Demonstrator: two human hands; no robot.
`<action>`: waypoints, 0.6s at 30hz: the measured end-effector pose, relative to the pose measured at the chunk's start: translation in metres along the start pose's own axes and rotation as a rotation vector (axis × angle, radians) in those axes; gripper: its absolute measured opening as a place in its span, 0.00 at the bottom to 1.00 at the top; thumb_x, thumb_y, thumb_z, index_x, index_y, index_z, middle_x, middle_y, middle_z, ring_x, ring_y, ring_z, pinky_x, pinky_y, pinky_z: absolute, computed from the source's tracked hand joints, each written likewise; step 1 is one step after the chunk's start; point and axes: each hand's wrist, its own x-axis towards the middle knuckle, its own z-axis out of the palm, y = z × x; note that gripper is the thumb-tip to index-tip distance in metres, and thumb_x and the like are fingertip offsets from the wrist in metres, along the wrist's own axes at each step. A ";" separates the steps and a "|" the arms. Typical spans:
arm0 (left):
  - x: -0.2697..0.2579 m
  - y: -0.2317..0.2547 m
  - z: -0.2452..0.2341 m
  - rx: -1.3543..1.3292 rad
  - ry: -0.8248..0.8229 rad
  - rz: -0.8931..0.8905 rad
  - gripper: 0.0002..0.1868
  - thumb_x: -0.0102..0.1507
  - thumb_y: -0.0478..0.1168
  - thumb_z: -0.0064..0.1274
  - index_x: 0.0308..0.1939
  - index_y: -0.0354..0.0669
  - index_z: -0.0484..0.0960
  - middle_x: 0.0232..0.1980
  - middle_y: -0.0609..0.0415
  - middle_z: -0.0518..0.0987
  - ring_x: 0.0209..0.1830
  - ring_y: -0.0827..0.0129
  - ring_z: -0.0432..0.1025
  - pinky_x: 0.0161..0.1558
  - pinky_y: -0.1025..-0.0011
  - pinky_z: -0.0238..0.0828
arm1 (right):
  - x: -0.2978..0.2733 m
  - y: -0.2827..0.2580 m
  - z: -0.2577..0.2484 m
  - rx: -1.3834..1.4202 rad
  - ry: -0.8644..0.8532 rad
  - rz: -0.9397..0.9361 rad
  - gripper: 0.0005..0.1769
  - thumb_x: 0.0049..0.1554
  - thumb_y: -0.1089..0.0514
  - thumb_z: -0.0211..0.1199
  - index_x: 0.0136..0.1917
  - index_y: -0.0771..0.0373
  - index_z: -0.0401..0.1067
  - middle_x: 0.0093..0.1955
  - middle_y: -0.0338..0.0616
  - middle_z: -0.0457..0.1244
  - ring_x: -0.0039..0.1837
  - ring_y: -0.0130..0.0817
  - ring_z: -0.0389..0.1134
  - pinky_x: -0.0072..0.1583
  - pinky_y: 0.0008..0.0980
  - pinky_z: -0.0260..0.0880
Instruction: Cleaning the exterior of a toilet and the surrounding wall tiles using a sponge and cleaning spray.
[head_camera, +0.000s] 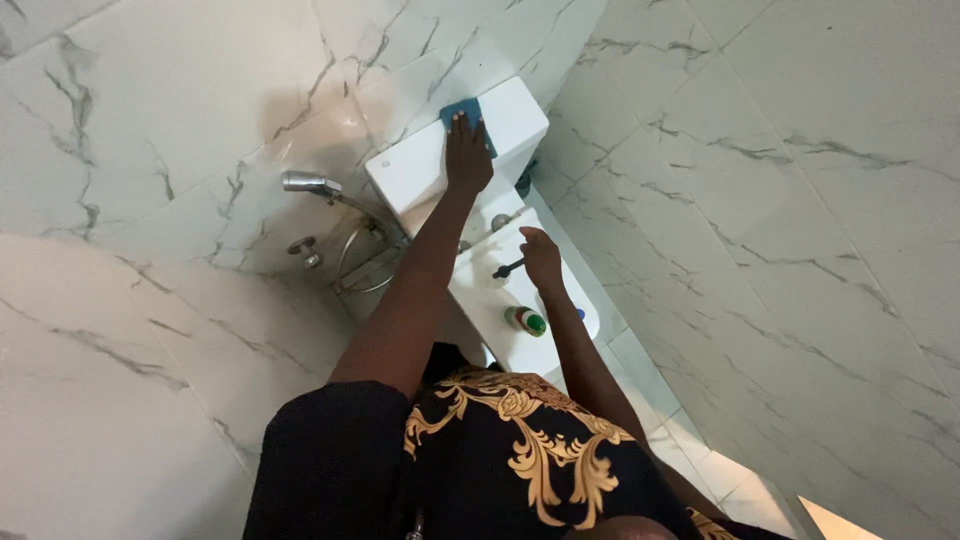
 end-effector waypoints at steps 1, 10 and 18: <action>-0.004 -0.003 -0.004 0.001 -0.003 -0.002 0.32 0.70 0.40 0.45 0.78 0.35 0.60 0.81 0.28 0.47 0.82 0.35 0.42 0.79 0.45 0.38 | -0.001 0.000 0.002 0.001 -0.003 0.002 0.18 0.60 0.63 0.58 0.64 0.59 0.72 0.61 0.49 0.68 0.58 0.42 0.71 0.61 0.41 0.69; -0.145 -0.019 -0.079 0.012 0.130 0.026 0.46 0.69 0.60 0.48 0.77 0.25 0.54 0.80 0.23 0.44 0.81 0.33 0.40 0.76 0.39 0.37 | -0.009 -0.019 -0.010 0.120 -0.049 0.068 0.16 0.63 0.60 0.57 0.64 0.57 0.73 0.57 0.43 0.70 0.55 0.38 0.71 0.56 0.36 0.71; -0.117 -0.036 -0.099 -0.020 0.056 0.000 0.50 0.68 0.66 0.46 0.77 0.26 0.54 0.80 0.26 0.49 0.82 0.37 0.45 0.77 0.43 0.43 | -0.039 -0.059 -0.046 0.269 -0.016 0.040 0.16 0.61 0.61 0.58 0.62 0.61 0.75 0.59 0.45 0.70 0.61 0.36 0.70 0.63 0.32 0.68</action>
